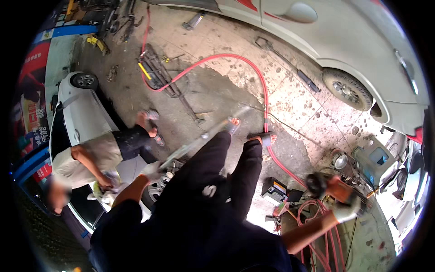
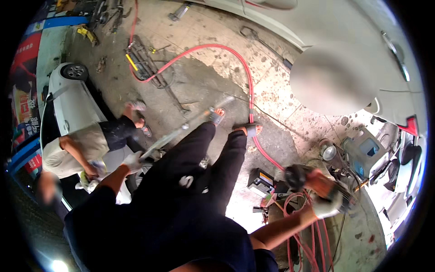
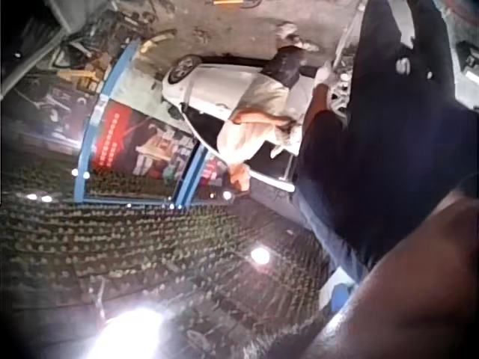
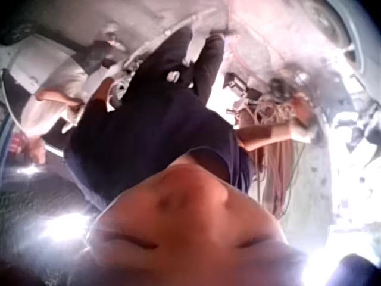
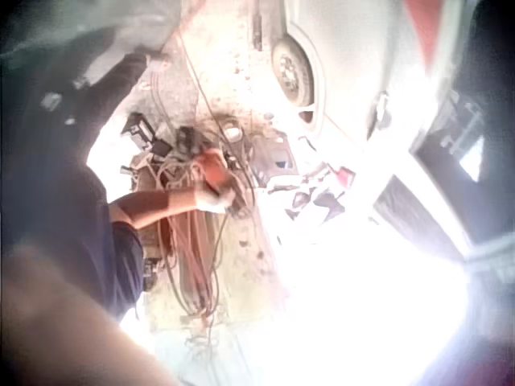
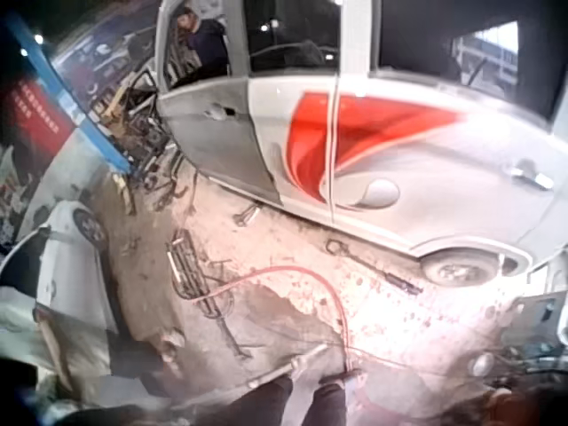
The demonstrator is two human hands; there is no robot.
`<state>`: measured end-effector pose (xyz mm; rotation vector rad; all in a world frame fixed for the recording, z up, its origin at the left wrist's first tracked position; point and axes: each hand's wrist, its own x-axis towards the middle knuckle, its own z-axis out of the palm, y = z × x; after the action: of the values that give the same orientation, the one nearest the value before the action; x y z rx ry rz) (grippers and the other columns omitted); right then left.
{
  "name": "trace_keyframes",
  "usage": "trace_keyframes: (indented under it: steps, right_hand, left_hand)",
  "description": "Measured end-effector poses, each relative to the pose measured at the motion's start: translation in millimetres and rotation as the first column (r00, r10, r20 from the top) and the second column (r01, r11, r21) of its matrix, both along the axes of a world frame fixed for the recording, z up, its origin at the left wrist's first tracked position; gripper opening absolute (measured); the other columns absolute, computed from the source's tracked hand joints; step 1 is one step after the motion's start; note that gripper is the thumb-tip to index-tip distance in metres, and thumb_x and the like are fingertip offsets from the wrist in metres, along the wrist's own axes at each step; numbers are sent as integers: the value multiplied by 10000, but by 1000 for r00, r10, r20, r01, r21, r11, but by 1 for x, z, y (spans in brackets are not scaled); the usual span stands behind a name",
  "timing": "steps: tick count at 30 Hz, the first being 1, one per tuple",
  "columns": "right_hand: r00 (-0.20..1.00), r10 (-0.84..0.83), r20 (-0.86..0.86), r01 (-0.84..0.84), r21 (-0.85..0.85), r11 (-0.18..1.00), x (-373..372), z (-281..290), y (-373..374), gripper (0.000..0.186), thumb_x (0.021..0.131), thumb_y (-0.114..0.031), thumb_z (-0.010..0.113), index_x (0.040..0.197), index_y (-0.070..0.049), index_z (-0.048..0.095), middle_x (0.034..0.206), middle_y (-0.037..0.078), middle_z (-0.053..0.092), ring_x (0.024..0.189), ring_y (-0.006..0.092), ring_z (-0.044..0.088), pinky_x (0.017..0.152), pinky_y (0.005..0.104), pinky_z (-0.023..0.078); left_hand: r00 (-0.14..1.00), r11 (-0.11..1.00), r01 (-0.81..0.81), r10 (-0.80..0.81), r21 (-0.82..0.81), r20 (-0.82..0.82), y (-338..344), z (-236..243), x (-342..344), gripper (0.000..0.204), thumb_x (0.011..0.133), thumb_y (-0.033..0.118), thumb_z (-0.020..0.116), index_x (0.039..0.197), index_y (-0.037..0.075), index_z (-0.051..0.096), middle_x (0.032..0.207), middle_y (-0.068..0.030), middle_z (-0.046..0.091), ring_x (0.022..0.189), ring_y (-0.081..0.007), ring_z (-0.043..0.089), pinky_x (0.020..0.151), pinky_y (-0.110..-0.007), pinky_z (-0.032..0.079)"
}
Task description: The person works with a colleague to fit a metal reinforcement bar into a car door frame, then moves to the floor to grind the bar with an angle grinder, creating sparks.
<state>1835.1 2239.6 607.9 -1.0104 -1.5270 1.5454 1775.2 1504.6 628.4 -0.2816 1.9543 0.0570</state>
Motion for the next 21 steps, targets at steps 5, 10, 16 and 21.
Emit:
trace_keyframes:
  steps: [5, 10, 16, 21]
  right_hand:
    - [928, -241, -283, 305, 212, 928, 25, 256, 27, 366, 843, -152, 611, 1140, 53, 672, 1180, 171, 685, 1090, 311, 660, 1020, 446, 506]
    - [895, -252, -367, 412, 471, 780, 60, 492, 25, 409, 954, -173, 516, 1276, 55, 623, 1296, 175, 648, 1199, 283, 616, 1068, 420, 456]
    - [866, -312, -391, 499, 628, 597, 132, 582, -11, 395, 946, -170, 527, 1257, 53, 626, 1270, 170, 648, 1173, 279, 618, 1045, 416, 460]
    - [847, -376, -376, 528, 677, 514, 171, 602, -7, 384, 939, -168, 537, 1242, 51, 628, 1248, 166, 648, 1151, 275, 619, 1026, 413, 464]
  left_hand:
    - [952, 928, 300, -277, 220, -129, -89, -17, 27, 312, 870, 166, 567, 1158, 46, 570, 994, -272, 682, 928, -436, 664, 833, -519, 513]
    - [908, 877, 418, -399, 238, -126, -36, 5, -45, 417, 855, 232, 595, 1230, 56, 554, 1126, -285, 669, 1052, -461, 642, 933, -526, 503]
    - [797, 683, 600, -461, 417, -390, 38, -7, -116, 554, 787, 215, 623, 1296, 21, 528, 1065, -334, 661, 1032, -494, 632, 918, -538, 508]
    - [730, 547, 683, -475, 484, -491, 186, 35, -158, 543, 777, 208, 616, 1273, -1, 544, 1050, -353, 652, 1029, -497, 634, 893, -523, 522]
